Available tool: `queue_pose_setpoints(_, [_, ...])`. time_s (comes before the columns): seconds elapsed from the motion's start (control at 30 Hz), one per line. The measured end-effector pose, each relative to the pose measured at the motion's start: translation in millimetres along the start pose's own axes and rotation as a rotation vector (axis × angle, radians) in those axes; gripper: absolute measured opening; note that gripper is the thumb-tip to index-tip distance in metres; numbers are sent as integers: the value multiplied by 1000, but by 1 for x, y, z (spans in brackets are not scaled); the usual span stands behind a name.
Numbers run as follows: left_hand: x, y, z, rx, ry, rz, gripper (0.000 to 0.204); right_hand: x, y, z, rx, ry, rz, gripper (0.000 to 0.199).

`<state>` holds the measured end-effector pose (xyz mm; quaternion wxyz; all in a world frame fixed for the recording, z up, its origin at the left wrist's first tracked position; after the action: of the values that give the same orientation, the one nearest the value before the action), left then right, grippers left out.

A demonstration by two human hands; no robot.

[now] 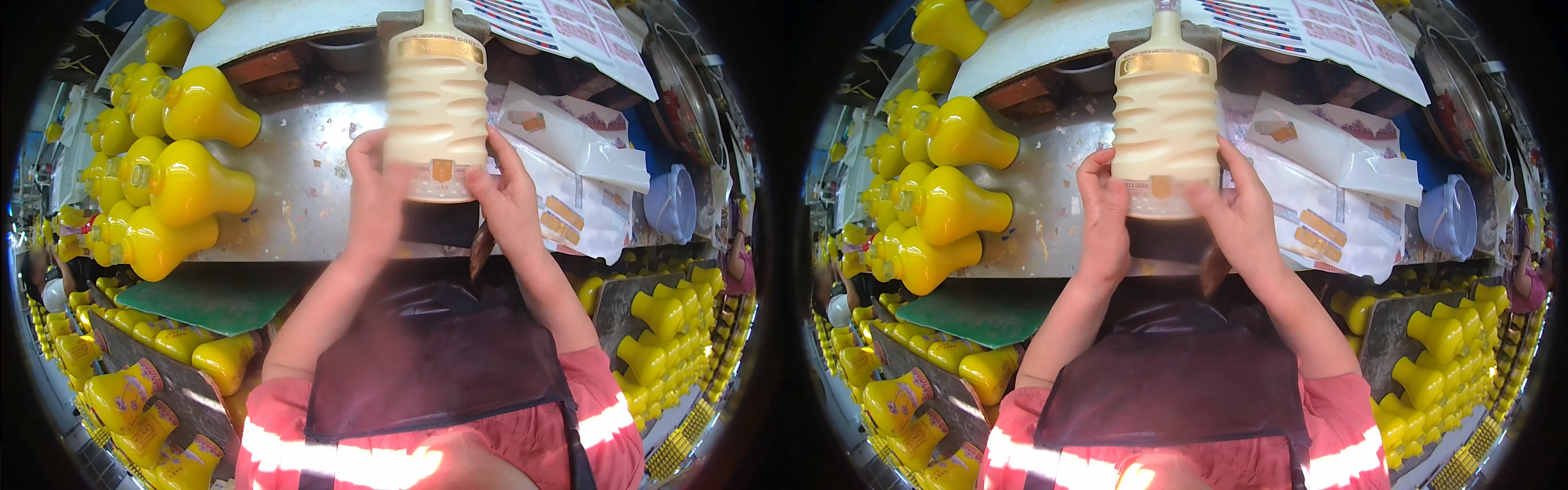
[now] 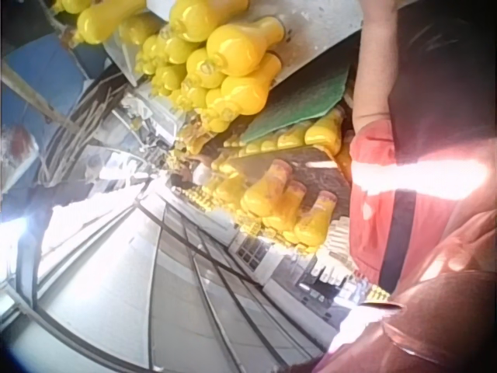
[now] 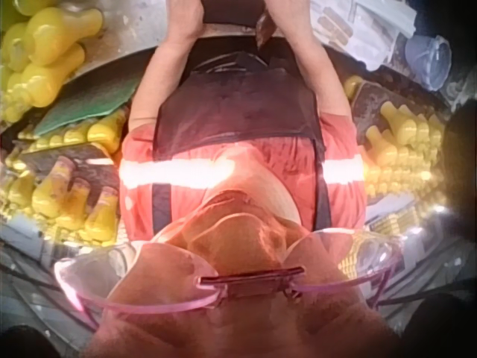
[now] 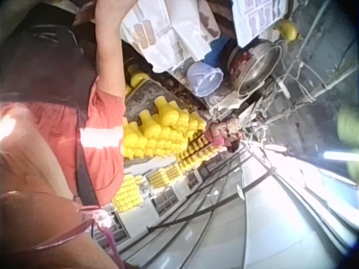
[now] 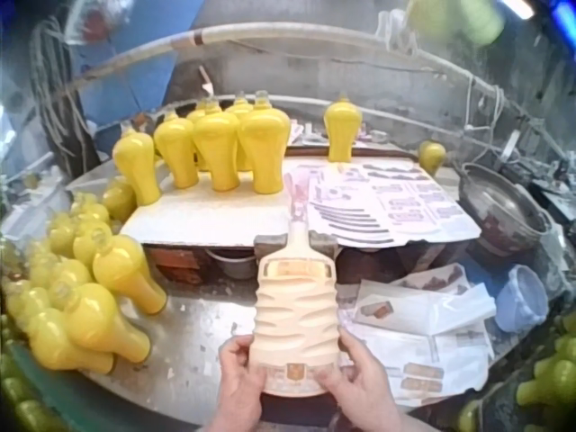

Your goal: The person applies adhesive labels to the bodies of plastic bottles. They pick up each bottle, smooth a label onto its surface, and place the labeled bottle on a nearby shelf. The person repeats this process for several bottles.

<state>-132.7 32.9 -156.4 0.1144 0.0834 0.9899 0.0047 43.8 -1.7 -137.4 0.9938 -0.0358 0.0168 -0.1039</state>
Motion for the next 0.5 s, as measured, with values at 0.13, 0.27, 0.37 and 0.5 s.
queue_pose_setpoints(0.13, [7,-2,2,70,-150,31,46,13,-2,-6,-247,-37,96,70])
queue_pose_setpoints(0.27, [3,-4,-4,-31,-157,79,50,5,-6,-3,-154,-78,148,73])
queue_pose_setpoints(0.37, [2,-3,0,18,-100,55,54,-5,-7,1,-25,-33,116,75])
queue_pose_setpoints(0.5, [2,-1,0,29,-129,50,56,-7,-5,5,16,-26,107,76])
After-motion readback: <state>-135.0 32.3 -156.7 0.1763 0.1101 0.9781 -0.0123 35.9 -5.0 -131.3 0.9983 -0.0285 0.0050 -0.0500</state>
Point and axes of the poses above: each hand's wrist, its own y-axis towards the middle knuckle, its own x-axis out of the back of the hand, z = x × y, the point moved 6 cm from there along y, towards the middle knuckle
